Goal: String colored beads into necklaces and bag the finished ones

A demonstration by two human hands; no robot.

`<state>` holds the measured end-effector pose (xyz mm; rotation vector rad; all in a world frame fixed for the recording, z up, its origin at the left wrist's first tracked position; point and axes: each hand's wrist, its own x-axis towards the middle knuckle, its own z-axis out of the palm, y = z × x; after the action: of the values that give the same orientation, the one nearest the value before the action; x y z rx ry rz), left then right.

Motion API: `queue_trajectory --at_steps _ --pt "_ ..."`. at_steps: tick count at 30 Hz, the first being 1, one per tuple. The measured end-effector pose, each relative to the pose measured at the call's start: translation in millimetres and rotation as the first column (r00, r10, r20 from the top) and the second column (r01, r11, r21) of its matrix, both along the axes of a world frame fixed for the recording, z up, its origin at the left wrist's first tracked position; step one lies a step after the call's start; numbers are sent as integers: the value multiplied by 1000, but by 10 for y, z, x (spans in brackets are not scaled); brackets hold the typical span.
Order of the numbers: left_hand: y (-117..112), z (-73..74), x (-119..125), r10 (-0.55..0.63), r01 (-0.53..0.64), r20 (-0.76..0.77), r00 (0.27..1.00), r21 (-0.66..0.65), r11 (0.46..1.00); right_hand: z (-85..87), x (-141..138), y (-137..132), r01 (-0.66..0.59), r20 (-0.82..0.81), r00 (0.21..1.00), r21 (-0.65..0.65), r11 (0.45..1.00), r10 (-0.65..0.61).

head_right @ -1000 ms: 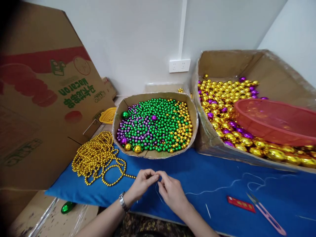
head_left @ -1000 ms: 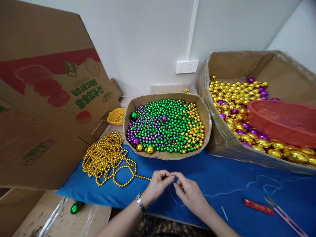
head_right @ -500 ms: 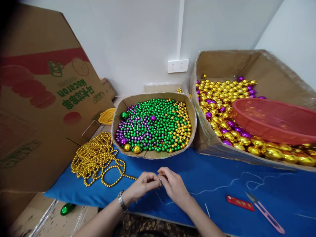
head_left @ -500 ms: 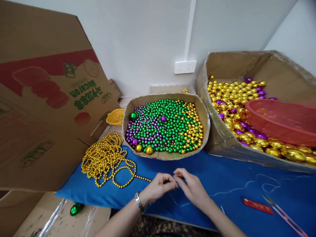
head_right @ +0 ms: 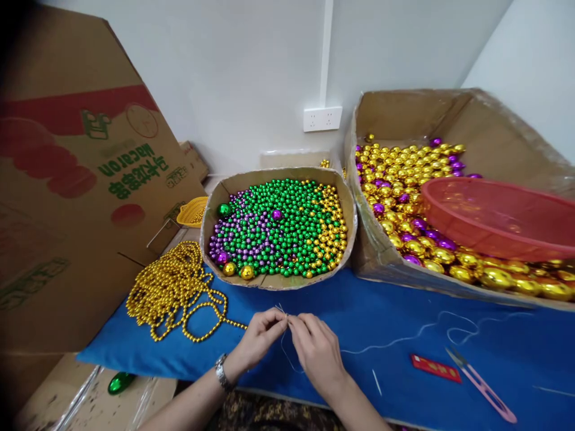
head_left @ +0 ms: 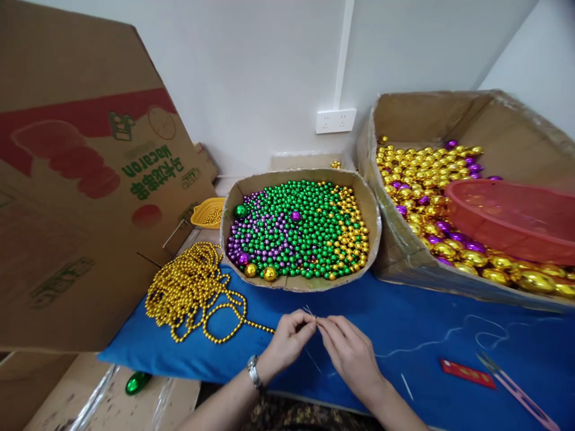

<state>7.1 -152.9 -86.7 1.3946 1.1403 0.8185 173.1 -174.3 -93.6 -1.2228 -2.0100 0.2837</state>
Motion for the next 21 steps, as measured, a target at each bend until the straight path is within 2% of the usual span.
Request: queue_trajectory --at_steps 4,7,9,11,13,15,17,19,21 --pt "-31 17 1 -39 70 -151 988 201 977 16 -9 34 2 -37 999 -62 998 -4" --pt "-65 -4 21 -4 122 -294 956 384 915 14 -29 28 11 -98 995 -121 993 -23" --pt "-82 -19 44 34 140 -357 933 448 883 1 -49 22 27 -170 984 -166 986 -55" --pt "-86 -23 67 57 113 -362 930 430 896 -11 -64 31 34 -273 957 -223 974 -96" --pt "-74 -17 84 43 52 -294 955 309 950 -13 -69 60 11 -403 905 -294 956 -135" --pt "-51 -14 96 24 1 -179 984 137 991 -2 -69 99 -42 -542 822 -362 931 -174" --pt "-28 -16 105 22 -19 -92 996 27 999 21 -71 128 -104 -663 716 -413 905 -220" --pt "-14 -14 107 8 -6 -79 997 21 1000 54 -77 140 -163 -748 609 -442 882 -263" --pt "-11 3 90 0 11 -122 993 90 996 104 -75 142 -214 -803 517 -457 864 -297"
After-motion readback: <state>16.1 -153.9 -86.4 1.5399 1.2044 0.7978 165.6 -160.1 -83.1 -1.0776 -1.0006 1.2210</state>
